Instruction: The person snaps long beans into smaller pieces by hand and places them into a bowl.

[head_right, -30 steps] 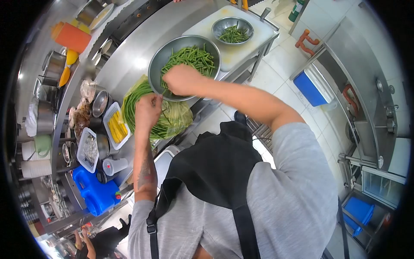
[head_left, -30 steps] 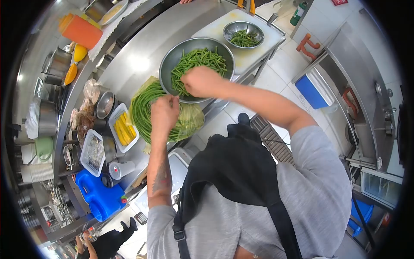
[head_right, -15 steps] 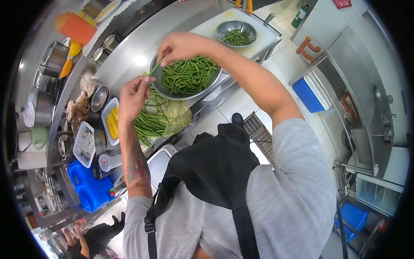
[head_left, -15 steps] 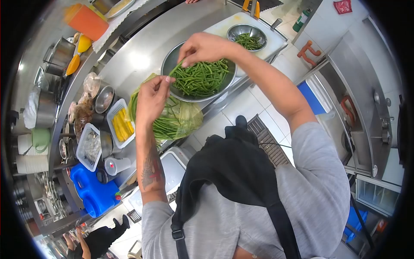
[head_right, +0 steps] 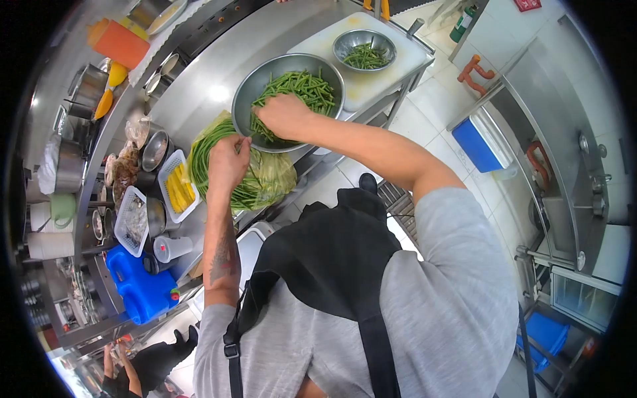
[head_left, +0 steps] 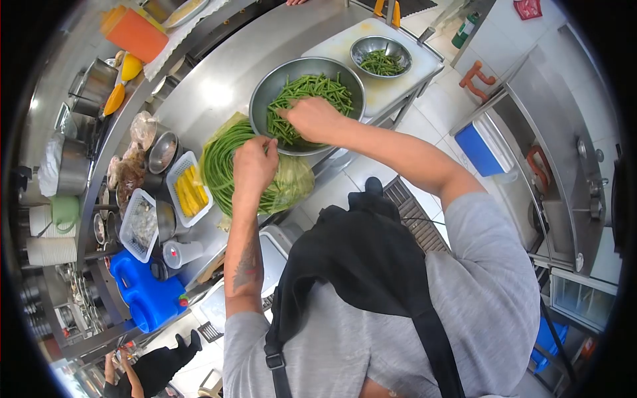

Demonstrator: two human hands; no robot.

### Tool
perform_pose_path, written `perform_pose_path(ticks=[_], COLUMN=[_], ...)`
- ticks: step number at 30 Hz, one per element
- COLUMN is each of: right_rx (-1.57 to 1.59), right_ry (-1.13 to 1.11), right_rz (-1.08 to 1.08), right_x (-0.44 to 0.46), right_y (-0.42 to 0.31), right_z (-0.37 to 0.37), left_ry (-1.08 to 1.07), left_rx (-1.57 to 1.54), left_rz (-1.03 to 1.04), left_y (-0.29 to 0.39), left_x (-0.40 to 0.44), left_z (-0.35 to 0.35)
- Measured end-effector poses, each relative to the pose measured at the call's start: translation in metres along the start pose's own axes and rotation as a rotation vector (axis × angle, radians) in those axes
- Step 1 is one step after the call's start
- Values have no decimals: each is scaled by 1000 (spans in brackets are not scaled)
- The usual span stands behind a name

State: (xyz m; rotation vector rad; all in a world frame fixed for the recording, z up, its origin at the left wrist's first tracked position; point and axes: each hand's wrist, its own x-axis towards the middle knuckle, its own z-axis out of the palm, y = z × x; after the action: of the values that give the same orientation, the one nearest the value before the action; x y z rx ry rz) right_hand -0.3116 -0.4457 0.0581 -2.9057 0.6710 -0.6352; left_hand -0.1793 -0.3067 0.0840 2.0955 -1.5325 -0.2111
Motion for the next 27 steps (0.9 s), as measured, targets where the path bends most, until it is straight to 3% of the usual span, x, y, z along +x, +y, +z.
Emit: perform_pose_path(ticks=[1,2,3,4,6,7,10,14,15,16,18,20,22,24,26,27], right_rx=[1,250,503,510,547,505,502,905,735,734,-41,-37,-57,-62,566,579], right_ry=[-1,2,3,-2,-343,-285,-264,-455,-220,-220,-24,40,-90,366,-203,-378], right_rz=[-4,-97,-187,-187,6,-19,-5,148,-28,-28,-121,-119,9,-166,-79,1], right_x=[-1,0,1,1,7,8,10,6,2,-4,-10,-1,5,-2,-2,3], right_y=[4,6,4,2,-1,9,33,19,12,2,-21,-8,14,5,-9,-11], right_z=[4,-2,-10,-18,-39,-36,-37,-31,-23,-13,-2,11,14,-2,-35,-49], left_ry=[3,7,-82,-175,-271,-365,-340,-373,-272,-169,-99,-32,-18,-88,-166,-311], left_rx=[-70,-71,-164,-256,-434,-616,-624,-576,-420,-264,-140,-15,-185,-289,-394,-619], left_rz=[10,3,-23,-49,-115,-177,-173,-166,-110,-53,-36,-13,-32,-66,-107,-178], left_y=[-5,-8,-11,-14,-17,-19,-32,-25,-26,-27,-23,-21,-18,-22,-25,-22], left_x=[0,1,4,3,2,1,-3,-3,-3,-2,-3,-4,-4,1,-1,-1], left_z=[0,-2,-4,-4,-4,-4,-3,-2,5,11,24,26,17,9,1,-4])
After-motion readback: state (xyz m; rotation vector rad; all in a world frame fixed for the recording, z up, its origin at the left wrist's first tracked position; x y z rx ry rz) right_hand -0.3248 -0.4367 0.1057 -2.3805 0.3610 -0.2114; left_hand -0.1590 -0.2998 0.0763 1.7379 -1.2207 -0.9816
